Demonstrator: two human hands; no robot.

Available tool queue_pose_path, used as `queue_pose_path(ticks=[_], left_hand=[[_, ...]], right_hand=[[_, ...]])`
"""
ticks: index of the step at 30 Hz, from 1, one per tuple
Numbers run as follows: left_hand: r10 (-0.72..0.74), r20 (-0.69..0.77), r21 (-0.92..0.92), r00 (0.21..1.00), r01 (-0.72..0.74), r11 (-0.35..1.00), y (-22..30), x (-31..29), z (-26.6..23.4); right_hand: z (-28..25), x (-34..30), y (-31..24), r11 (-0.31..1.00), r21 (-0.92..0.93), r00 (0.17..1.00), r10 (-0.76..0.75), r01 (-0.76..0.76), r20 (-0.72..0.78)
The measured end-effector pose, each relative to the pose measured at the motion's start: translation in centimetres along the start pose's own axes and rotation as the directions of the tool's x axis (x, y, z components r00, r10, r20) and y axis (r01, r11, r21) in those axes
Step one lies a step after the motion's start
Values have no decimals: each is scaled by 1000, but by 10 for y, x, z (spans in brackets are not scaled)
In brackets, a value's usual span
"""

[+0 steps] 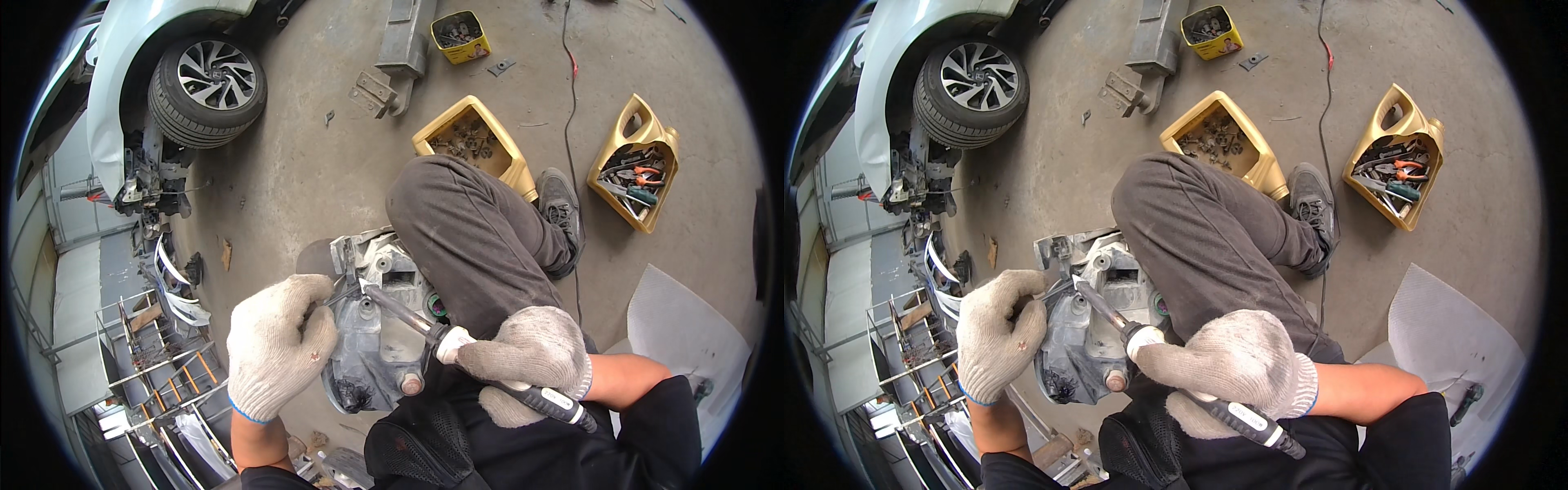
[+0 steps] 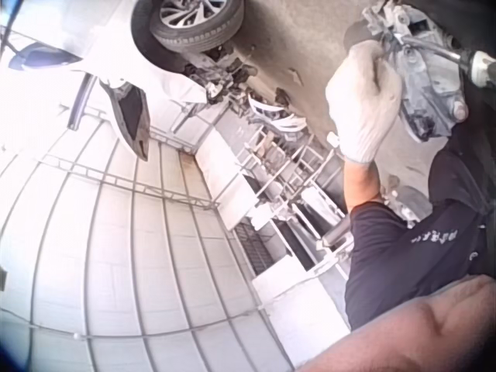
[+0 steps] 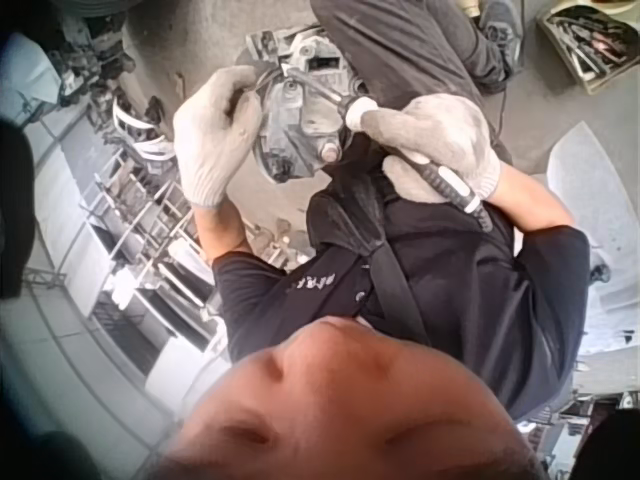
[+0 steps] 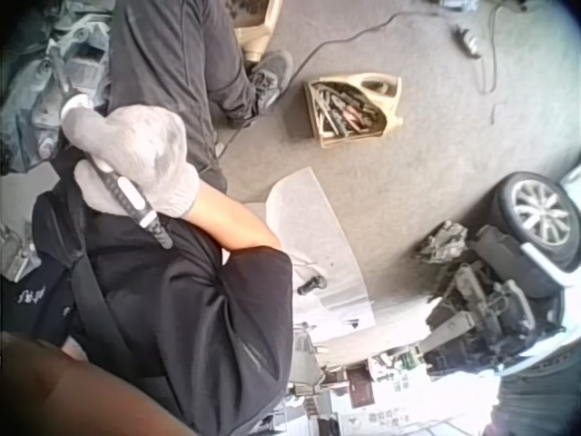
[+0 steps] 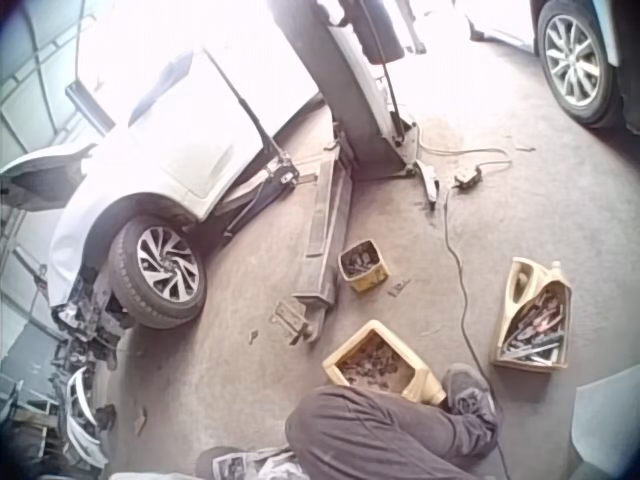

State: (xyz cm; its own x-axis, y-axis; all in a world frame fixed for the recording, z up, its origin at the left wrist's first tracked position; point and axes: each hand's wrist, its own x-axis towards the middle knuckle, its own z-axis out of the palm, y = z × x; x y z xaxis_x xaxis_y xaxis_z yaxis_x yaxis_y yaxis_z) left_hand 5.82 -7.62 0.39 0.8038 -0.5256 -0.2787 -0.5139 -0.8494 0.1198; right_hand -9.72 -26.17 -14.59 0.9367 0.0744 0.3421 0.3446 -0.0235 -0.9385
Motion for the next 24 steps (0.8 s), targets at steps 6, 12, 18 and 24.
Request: queue_pose_path(ticks=[6, 12, 18, 24], left_hand=[[51, -30, 16, 998, -51, 999, 0, -3, 3], [19, -77, 4, 997, -19, 1000, -2, -8, 7], [-57, -47, -11, 997, 56, 998, 4, -7, 4], [-19, -48, 6, 999, 19, 1000, 0, -8, 5]], right_hand=[[2, 2, -3, 998, 18, 994, -53, 55, -91], [-3, 5, -4, 1000, 17, 999, -22, 22, -33], [-3, 6, -2, 999, 6, 998, -41, 41, -47], [2, 1, 1, 999, -25, 999, -25, 24, -33]])
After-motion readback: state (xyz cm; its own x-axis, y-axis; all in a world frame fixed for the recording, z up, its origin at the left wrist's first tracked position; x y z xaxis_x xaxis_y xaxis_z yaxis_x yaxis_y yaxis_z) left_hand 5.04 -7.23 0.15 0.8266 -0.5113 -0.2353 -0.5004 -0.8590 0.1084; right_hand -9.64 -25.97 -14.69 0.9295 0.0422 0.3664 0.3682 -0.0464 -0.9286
